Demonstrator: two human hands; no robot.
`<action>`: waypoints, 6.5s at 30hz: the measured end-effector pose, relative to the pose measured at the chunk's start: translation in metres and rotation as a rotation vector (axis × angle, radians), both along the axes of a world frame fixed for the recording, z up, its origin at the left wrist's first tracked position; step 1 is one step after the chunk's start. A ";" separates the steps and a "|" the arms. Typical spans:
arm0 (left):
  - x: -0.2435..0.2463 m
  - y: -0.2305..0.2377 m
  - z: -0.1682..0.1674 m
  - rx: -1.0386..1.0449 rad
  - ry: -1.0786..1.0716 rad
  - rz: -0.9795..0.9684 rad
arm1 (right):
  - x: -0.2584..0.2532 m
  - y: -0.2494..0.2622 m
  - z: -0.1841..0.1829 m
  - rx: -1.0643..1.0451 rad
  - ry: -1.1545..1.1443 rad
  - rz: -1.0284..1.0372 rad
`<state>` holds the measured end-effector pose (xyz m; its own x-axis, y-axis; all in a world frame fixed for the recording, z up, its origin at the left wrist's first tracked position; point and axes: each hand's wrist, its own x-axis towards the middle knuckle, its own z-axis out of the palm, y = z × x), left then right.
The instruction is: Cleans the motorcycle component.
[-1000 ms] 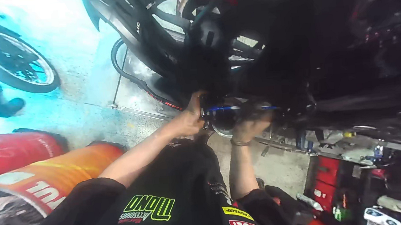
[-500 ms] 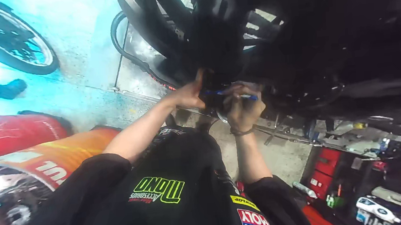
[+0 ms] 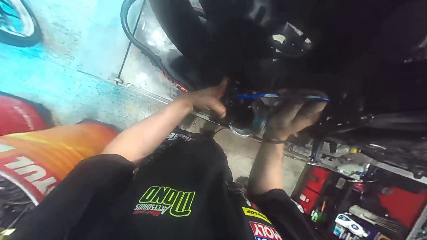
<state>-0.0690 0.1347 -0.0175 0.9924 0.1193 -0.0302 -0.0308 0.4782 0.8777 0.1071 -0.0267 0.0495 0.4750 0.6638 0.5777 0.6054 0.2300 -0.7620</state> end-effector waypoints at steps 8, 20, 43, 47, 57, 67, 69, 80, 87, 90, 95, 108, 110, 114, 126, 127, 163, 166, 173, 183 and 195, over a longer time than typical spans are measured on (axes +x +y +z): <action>-0.002 -0.021 0.004 -0.205 -0.031 0.013 | -0.007 -0.012 0.019 -0.140 0.064 -0.014; 0.002 -0.033 -0.002 -0.277 -0.120 0.018 | -0.009 -0.002 0.031 -0.198 0.094 0.082; 0.002 -0.044 -0.007 -0.293 -0.223 0.098 | -0.008 0.014 0.040 -0.350 0.139 0.157; 0.005 -0.038 -0.007 -0.298 -0.225 0.106 | 0.006 0.027 0.045 -0.279 0.063 0.142; 0.003 -0.044 0.000 -0.210 -0.153 0.103 | -0.003 0.013 0.037 -0.375 0.206 0.091; 0.007 -0.050 -0.008 -0.059 -0.217 0.166 | -0.003 0.014 0.043 -0.440 0.039 0.176; 0.009 -0.044 -0.006 0.027 -0.220 0.153 | -0.003 0.009 0.045 -0.447 -0.044 0.159; 0.008 -0.053 0.007 0.290 -0.074 0.296 | -0.018 -0.015 0.041 -0.359 -0.046 -0.148; 0.009 -0.052 0.013 0.636 -0.079 0.454 | -0.045 -0.026 0.021 -0.333 0.067 -0.302; 0.013 -0.043 0.013 0.752 -0.061 0.491 | -0.031 -0.019 0.009 -0.240 0.157 -0.363; 0.011 -0.048 0.016 0.750 -0.069 0.480 | -0.033 -0.026 0.005 -0.202 0.217 -0.409; 0.008 -0.023 0.015 0.868 -0.086 0.389 | -0.016 -0.012 -0.004 -0.184 0.093 -0.415; 0.006 -0.031 0.013 0.838 -0.078 0.360 | -0.032 -0.018 -0.004 -0.186 0.100 -0.343; 0.008 -0.022 0.015 0.846 -0.095 0.362 | -0.021 -0.009 -0.011 -0.048 -0.017 -0.356; 0.006 -0.023 0.017 0.897 -0.055 0.366 | -0.026 -0.014 -0.011 -0.113 0.185 -0.301; 0.007 -0.023 0.016 0.903 -0.059 0.374 | -0.024 -0.013 -0.012 -0.107 0.192 -0.300; 0.005 -0.023 0.022 0.693 0.181 0.120 | -0.097 -0.074 -0.056 0.350 0.503 -0.200; 0.009 -0.014 0.024 0.693 0.203 0.099 | -0.104 -0.058 -0.066 0.412 0.634 -0.232; 0.007 -0.015 0.029 0.759 0.333 0.027 | -0.128 -0.050 -0.073 0.495 0.624 -0.236; 0.006 -0.017 0.038 0.722 0.343 0.022 | -0.147 -0.066 -0.062 0.475 0.545 -0.161; -0.002 -0.033 0.031 0.678 0.292 0.082 | -0.143 -0.083 -0.044 0.089 0.155 -0.161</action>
